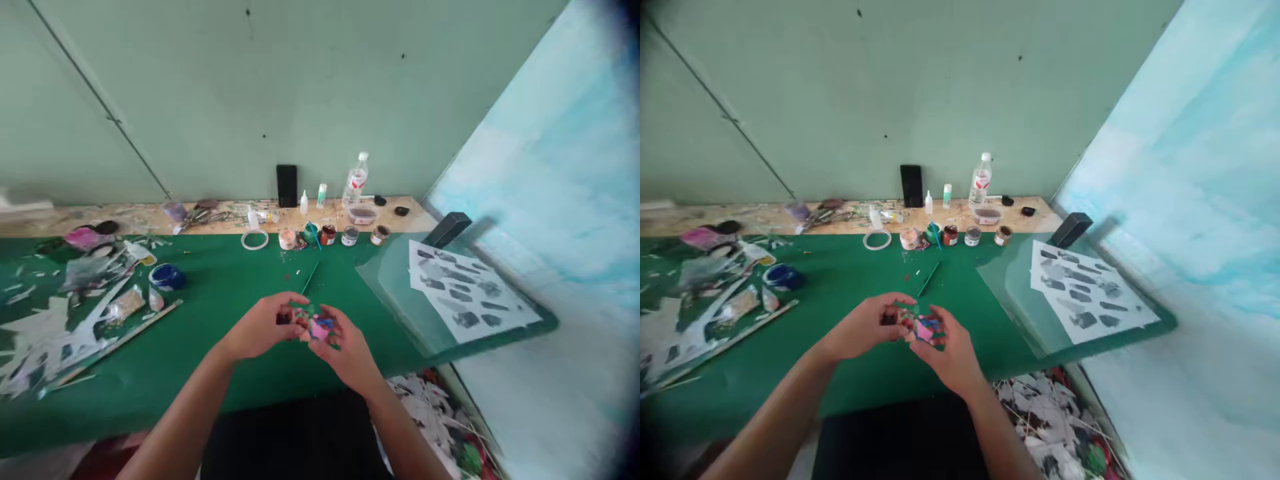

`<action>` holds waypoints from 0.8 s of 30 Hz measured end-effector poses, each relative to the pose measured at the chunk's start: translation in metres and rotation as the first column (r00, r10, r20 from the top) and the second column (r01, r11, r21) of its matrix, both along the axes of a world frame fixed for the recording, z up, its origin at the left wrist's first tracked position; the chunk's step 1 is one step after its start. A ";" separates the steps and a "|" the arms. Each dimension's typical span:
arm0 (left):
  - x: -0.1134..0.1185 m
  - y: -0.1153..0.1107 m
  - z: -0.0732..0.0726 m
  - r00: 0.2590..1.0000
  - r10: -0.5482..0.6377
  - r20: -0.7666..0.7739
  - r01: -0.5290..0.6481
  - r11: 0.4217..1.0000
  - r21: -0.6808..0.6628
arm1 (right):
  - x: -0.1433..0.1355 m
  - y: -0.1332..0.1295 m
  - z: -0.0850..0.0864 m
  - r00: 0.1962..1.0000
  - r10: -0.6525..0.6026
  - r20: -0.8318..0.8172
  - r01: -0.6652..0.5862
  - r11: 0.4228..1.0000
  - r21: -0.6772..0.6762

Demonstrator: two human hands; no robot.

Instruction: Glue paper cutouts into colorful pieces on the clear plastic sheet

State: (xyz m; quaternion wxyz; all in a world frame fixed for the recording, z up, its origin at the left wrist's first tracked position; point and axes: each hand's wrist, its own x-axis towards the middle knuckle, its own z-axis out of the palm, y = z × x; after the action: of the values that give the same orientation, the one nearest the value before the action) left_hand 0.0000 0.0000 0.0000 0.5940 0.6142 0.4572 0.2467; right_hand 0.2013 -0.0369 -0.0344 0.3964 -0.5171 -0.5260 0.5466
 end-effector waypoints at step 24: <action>-0.006 0.020 -0.022 0.868 0.417 0.269 -0.421 0.906 -0.045 | -0.027 0.015 -0.011 0.991 -0.131 0.029 0.134 0.982 -0.134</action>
State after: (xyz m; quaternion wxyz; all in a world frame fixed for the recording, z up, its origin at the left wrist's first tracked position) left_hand -0.0058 0.0201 -0.0220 0.5787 0.4652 0.4916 0.4551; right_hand 0.1742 -0.0219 -0.0454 0.3903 -0.5824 -0.4560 0.5483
